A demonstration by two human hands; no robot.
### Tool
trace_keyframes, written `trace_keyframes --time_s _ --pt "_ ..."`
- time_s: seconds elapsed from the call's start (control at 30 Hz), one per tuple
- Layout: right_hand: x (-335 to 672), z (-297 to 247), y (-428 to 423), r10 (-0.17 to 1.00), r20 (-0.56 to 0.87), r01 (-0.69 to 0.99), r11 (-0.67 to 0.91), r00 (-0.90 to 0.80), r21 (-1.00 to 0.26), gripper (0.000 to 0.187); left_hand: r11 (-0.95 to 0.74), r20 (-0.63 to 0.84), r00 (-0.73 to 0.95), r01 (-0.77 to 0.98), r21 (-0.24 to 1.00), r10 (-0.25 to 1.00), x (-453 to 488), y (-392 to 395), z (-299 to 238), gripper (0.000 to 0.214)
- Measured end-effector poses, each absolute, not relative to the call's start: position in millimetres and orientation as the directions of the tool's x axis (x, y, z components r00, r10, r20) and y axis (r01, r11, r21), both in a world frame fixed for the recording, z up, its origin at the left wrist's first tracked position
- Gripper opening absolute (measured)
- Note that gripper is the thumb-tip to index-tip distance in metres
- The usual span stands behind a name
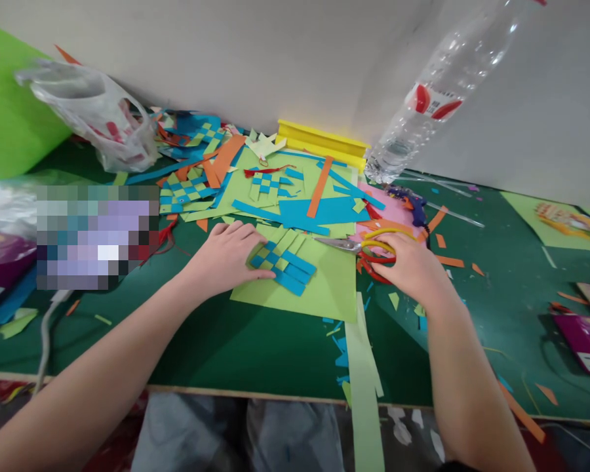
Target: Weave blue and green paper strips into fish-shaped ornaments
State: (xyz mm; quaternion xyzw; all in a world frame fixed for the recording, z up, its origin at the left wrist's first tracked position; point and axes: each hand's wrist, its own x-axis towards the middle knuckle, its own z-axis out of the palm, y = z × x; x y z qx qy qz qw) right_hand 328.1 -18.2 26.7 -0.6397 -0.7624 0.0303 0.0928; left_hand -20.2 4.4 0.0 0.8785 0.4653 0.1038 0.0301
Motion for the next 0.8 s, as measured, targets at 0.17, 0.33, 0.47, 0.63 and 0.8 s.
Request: trace_keyframes --time_s 0.17,0.33,0.47,0.63,0.8 --pt "331.0 24.7 -15.4 0.982 0.063 0.957 0.186 -0.176 -0.223 0.043 -0.530 0.065 0.530 0.816 0.232 0.845 -25.0 7.0 2.7 0.055" --pt "333.4 21.8 -12.5 0.985 0.033 0.959 0.175 -0.171 -0.223 0.046 -0.506 -0.049 0.551 0.795 0.335 0.833 -34.8 14.0 3.1 0.058" --pt "333.2 20.3 -12.5 0.984 0.037 0.956 0.179 -0.175 -0.233 0.045 -0.523 -0.121 0.610 0.751 0.402 0.783 -40.1 17.4 5.3 0.060" --pt "340.7 20.5 -12.3 0.991 0.021 0.953 0.135 -0.134 -0.272 0.047 -0.548 -0.095 0.644 0.711 0.440 0.759 -34.3 14.8 9.0 0.055" --pt "338.9 29.5 -16.6 0.999 0.030 0.932 0.034 -0.025 -0.360 0.050 -0.617 0.046 0.654 0.685 0.389 0.755 -27.5 14.1 8.1 0.036"
